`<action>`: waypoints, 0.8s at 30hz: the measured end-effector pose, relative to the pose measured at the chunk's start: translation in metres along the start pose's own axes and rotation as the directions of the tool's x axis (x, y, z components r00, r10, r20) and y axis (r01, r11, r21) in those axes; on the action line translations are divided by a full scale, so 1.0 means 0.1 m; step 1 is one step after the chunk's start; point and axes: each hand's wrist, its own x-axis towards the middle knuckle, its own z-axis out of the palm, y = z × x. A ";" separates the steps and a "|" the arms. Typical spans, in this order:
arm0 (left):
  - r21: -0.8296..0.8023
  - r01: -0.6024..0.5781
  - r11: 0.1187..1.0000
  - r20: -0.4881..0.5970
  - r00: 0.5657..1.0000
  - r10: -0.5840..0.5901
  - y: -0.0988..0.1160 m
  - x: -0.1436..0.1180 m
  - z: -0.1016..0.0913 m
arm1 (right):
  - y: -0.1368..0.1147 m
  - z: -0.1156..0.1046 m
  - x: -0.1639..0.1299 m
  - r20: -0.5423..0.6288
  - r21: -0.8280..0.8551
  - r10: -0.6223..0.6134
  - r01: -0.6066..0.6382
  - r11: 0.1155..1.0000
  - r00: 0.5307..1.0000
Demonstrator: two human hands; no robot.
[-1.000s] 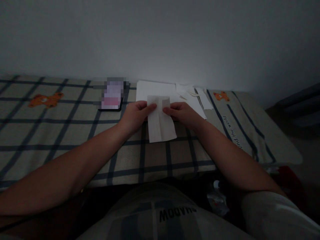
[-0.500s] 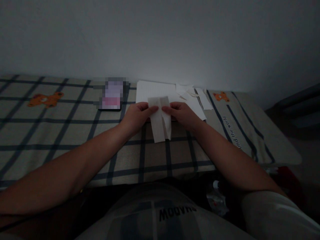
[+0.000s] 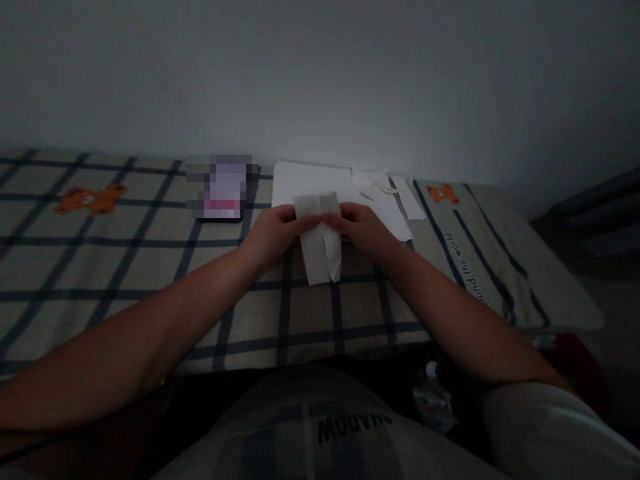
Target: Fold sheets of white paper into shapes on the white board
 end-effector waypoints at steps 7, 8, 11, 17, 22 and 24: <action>-0.129 0.023 0.991 0.032 0.999 -0.019 0.03 -0.01 0.02 | -0.02 0.02 -0.01 -0.049 0.046 -0.049 0.051 0.998 0.998; -0.131 0.023 0.991 0.030 0.999 -0.019 0.02 -0.02 0.02 | -0.02 0.02 0.00 -0.045 0.078 -0.041 0.044 0.996 0.998; -0.087 0.028 0.996 0.034 0.999 -0.025 0.00 -0.02 0.01 | 0.00 0.00 0.01 -0.044 0.152 0.000 0.007 0.988 0.999; 0.089 -0.008 0.996 -0.008 1.000 0.009 -0.03 -0.03 -0.01 | 0.01 -0.01 0.02 -0.038 0.182 0.003 0.004 0.983 0.999; 0.203 -0.059 0.977 -0.024 0.998 0.065 -0.03 -0.03 -0.04 | 0.02 0.00 0.03 -0.064 0.154 -0.027 0.037 0.987 0.998; 0.242 -0.069 0.968 -0.021 0.997 0.076 -0.02 -0.03 -0.04 | 0.02 0.00 0.04 -0.079 0.126 -0.051 0.060 0.990 0.996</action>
